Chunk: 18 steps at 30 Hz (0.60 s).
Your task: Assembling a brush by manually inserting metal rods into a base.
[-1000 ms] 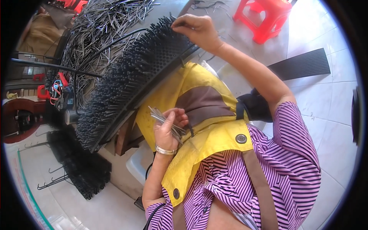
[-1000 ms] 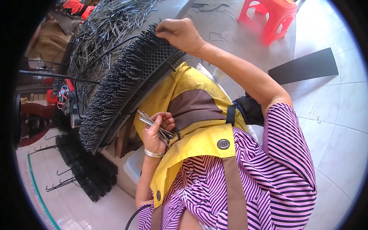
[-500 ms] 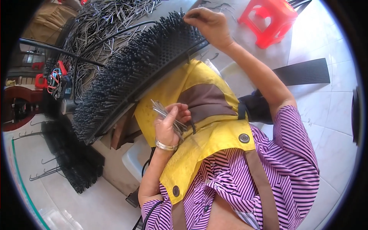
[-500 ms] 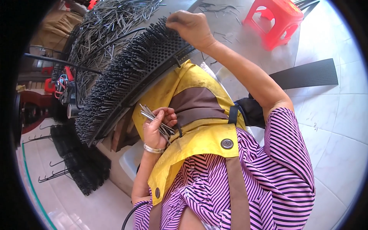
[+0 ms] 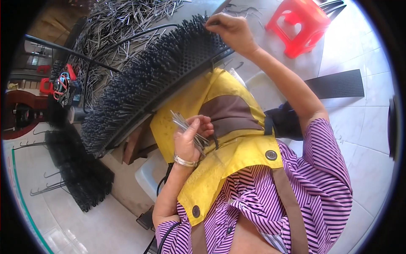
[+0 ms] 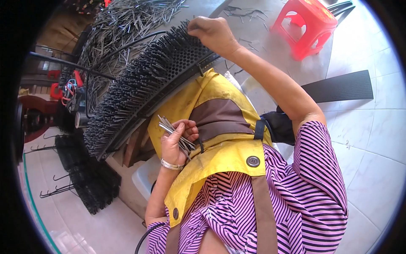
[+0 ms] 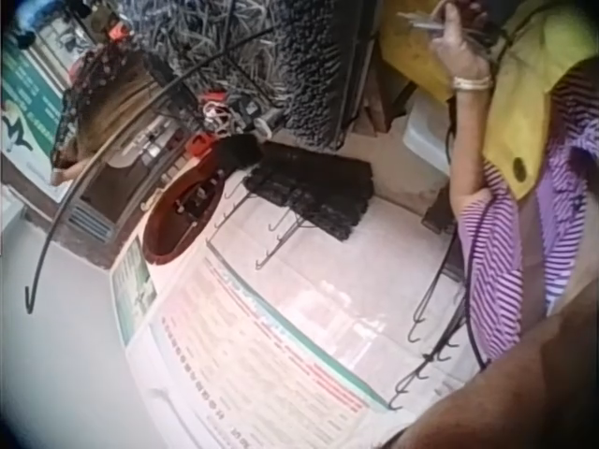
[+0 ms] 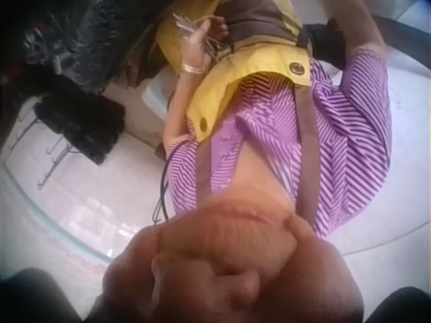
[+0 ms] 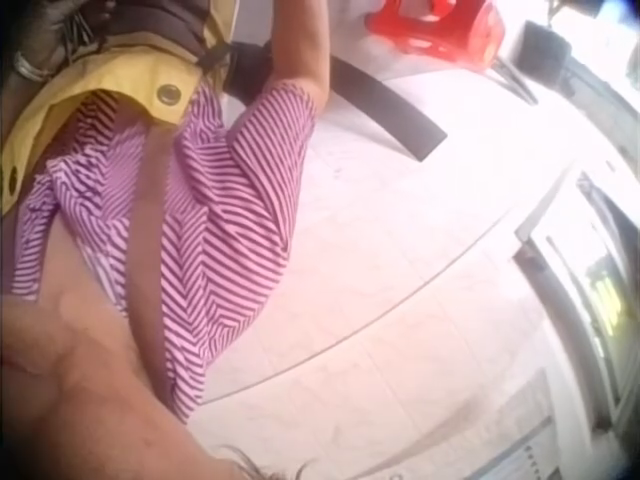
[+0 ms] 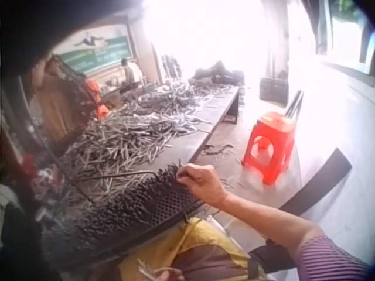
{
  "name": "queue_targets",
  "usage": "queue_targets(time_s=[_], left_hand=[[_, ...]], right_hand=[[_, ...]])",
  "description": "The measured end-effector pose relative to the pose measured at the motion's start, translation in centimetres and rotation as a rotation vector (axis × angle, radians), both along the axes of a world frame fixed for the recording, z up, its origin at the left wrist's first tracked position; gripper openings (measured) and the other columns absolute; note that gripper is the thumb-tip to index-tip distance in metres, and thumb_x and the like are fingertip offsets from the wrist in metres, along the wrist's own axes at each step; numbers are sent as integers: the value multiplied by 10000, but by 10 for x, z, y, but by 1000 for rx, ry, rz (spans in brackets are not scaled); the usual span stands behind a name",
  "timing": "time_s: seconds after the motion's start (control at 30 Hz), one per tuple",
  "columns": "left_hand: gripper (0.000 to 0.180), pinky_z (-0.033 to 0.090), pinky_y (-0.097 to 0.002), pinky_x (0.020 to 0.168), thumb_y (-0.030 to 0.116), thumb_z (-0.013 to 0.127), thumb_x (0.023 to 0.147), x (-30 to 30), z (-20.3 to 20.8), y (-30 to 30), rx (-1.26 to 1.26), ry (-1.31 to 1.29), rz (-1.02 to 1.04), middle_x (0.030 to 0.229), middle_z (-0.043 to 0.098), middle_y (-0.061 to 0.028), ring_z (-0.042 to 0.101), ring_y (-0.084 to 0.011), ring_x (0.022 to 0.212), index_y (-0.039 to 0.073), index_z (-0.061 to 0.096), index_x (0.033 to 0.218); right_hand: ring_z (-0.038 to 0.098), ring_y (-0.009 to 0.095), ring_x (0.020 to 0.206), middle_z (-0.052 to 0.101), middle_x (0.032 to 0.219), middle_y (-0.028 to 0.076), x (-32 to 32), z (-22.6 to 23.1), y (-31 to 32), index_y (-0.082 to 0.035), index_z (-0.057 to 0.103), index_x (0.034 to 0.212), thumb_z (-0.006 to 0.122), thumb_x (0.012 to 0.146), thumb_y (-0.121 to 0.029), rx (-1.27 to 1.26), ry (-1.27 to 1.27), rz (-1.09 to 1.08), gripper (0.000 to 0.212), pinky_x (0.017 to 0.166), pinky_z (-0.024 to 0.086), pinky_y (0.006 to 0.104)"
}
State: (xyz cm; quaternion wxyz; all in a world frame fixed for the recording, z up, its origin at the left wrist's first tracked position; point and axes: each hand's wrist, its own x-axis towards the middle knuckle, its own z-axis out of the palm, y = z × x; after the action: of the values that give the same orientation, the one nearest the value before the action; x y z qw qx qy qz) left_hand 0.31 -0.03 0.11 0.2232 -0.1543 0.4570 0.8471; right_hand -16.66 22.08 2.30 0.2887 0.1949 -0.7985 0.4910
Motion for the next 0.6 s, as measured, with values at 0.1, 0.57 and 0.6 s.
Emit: queue_targets(time_s=[0.1, 0.57, 0.6], left_hand=[[164, 502, -303, 661, 92, 510, 827, 0, 0, 0, 0, -6, 5, 859, 588, -144, 582, -208, 728, -35, 537, 927], [184, 515, -297, 657, 109, 503, 841, 0, -3, -1, 17, 41, -18, 868, 598, -145, 599, -201, 740, -36, 543, 946], [186, 514, -297, 661, 108, 505, 840, 0, -4, -2, 24, 57, -29, 873, 597, -146, 598, -202, 743, -35, 542, 952]], right_hand=[[590, 151, 638, 595, 693, 98, 0, 8, -3, -14, 596, 839, 606, 744, -58, 111, -18, 2, 105, 585, 448, 246], [545, 357, 708, 561, 694, 183, -26, 13, -19, -1, 559, 714, 575, 737, -197, 346, 63, -190, 198, 622, 432, 412], [557, 338, 648, 538, 653, 199, -25, 15, -18, 7, 547, 693, 578, 706, -142, 364, 50, -189, 153, 577, 427, 402]])
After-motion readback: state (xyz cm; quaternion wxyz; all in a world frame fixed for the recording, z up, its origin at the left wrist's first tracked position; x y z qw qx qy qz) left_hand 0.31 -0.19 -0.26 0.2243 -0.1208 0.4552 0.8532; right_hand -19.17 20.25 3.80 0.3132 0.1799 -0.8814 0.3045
